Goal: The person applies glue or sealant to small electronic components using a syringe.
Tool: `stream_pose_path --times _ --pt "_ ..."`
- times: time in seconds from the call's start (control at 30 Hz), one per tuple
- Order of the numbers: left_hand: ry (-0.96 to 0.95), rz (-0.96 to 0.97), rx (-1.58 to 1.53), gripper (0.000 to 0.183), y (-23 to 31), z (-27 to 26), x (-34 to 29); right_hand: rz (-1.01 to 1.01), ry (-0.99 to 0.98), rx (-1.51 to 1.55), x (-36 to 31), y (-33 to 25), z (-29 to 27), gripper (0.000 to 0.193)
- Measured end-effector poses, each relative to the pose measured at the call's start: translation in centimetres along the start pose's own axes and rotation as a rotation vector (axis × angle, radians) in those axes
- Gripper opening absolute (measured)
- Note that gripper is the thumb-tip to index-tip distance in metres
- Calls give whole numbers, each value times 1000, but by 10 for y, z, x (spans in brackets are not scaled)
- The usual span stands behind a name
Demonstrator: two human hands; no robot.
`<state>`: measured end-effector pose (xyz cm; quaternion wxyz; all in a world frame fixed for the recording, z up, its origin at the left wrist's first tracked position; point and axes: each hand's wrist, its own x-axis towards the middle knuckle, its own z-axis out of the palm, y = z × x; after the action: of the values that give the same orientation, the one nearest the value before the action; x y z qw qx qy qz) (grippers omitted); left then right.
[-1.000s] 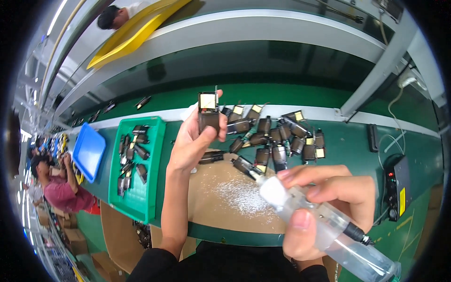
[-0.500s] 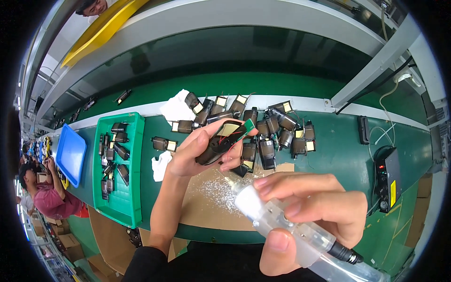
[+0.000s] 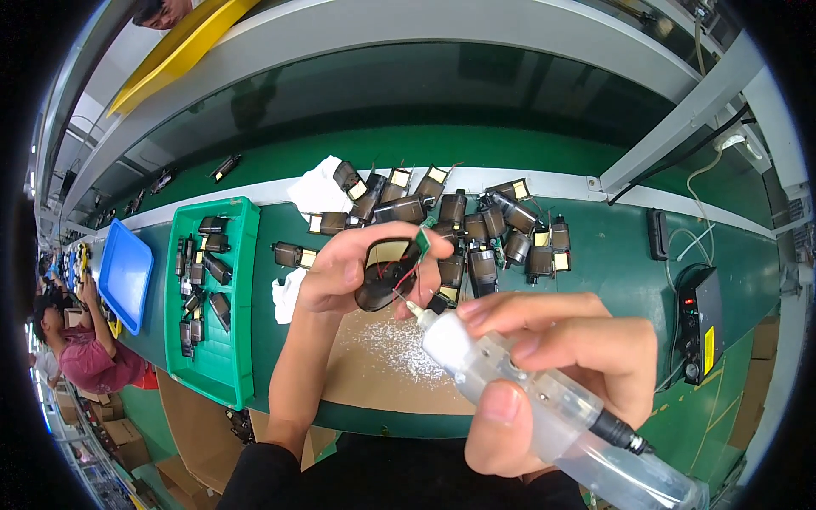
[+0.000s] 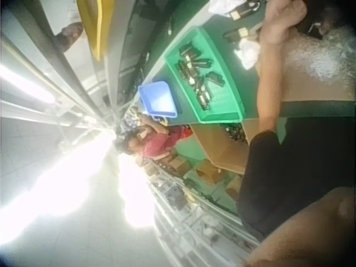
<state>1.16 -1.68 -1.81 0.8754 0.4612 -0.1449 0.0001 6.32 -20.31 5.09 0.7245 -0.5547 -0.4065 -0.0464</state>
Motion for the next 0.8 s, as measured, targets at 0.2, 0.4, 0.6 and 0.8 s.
stream_pose_path --times 0.2,0.4,0.6,0.8 --pt "-98 55 17 81 -11 -3 -1 -1 -49 -22 -2 5 2 29" --pt "-248 137 -32 60 -15 -20 -8 -12 -55 -5 -3 8 5 26" --pt "-260 132 39 61 -12 -20 -6 -31 -38 -42 -2 8 5 24" --pt "-295 139 77 61 -9 -22 -8 83 -69 -110 -4 2 9 30"
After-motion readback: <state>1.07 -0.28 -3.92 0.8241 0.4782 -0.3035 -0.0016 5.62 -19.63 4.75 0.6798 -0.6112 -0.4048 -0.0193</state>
